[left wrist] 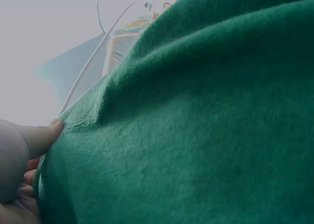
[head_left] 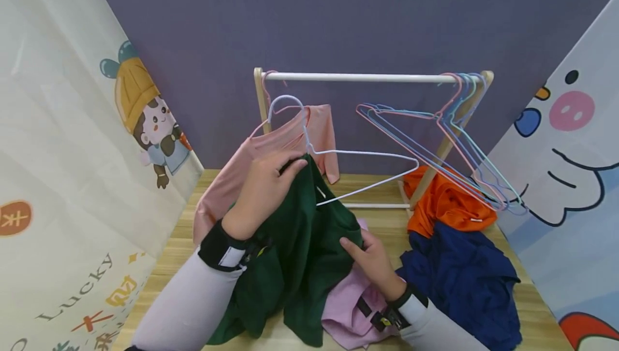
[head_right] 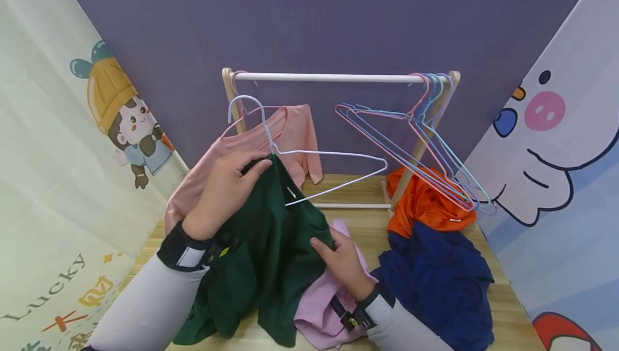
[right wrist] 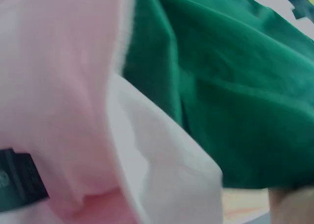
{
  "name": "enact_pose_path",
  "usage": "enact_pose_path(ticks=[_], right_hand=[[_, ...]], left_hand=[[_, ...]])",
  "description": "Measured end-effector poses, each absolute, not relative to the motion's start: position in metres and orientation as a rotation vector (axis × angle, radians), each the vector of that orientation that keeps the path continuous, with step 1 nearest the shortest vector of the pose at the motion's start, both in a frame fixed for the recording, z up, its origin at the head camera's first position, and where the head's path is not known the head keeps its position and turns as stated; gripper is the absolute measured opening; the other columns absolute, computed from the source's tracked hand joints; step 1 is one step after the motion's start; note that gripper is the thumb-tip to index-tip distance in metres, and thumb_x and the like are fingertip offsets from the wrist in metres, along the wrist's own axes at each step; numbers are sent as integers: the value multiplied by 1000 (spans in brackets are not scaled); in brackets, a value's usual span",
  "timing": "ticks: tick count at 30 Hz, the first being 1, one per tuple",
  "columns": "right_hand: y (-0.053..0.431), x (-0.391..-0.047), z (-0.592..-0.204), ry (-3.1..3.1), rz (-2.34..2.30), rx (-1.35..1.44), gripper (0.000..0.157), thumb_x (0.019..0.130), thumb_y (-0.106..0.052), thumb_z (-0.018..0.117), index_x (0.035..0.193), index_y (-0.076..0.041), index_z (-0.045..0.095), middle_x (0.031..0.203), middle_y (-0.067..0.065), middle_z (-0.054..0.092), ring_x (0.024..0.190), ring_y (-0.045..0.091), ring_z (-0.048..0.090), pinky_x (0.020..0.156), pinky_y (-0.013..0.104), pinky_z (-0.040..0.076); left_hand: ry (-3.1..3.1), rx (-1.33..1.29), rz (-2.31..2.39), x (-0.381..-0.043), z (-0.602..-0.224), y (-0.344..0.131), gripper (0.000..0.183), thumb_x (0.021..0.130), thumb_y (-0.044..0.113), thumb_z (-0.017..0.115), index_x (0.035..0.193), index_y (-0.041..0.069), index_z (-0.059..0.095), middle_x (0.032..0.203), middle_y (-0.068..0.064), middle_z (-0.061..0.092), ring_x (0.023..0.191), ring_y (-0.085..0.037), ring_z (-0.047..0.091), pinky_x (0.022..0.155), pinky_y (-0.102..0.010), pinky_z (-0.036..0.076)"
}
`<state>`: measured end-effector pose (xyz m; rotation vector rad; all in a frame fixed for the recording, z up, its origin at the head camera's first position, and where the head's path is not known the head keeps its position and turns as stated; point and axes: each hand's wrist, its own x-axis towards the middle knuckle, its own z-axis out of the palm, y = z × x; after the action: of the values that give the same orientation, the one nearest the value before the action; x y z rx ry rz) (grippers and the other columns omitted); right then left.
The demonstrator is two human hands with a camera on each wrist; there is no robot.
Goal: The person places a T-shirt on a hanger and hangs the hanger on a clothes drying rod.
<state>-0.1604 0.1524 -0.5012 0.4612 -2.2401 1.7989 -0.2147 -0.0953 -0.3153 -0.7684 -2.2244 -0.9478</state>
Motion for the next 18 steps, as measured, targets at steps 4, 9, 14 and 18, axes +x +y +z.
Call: enact_pose_path(ticks=[4, 9, 14, 18], right_hand=[[166, -163, -493, -2177, 2172, 486, 17, 101, -1, 61, 113, -2, 74, 103, -11, 76, 97, 3, 68, 88, 21, 56], [182, -168, -483, -1871, 2537, 679, 36, 105, 3, 48, 118, -19, 74, 114, -10, 76, 106, 4, 69, 93, 23, 57], [201, -176, -467, -1652, 2584, 708, 38, 108, 3, 42, 118, -13, 75, 110, -3, 78, 98, 7, 73, 86, 23, 60], [216, -180, -447, -1618, 2517, 602, 34, 109, -1, 44, 111, -10, 77, 100, -2, 78, 87, 7, 74, 79, 21, 60]], left_hand=[[-2246, -745, -940, -216, -324, -103, 20, 100, 17, 70, 113, 3, 77, 108, -10, 79, 103, -26, 74, 93, -42, 58], [-2238, -714, -949, -217, -331, -111, 21, 100, 17, 70, 114, 3, 77, 109, -10, 79, 105, -27, 74, 95, -42, 57], [-2228, -699, -960, -216, -334, -117, 21, 100, 17, 70, 115, 4, 77, 111, -10, 78, 107, -26, 73, 97, -42, 57], [-2214, -711, -972, -214, -335, -120, 21, 100, 16, 70, 115, 4, 76, 113, -10, 78, 109, -25, 73, 98, -42, 56]])
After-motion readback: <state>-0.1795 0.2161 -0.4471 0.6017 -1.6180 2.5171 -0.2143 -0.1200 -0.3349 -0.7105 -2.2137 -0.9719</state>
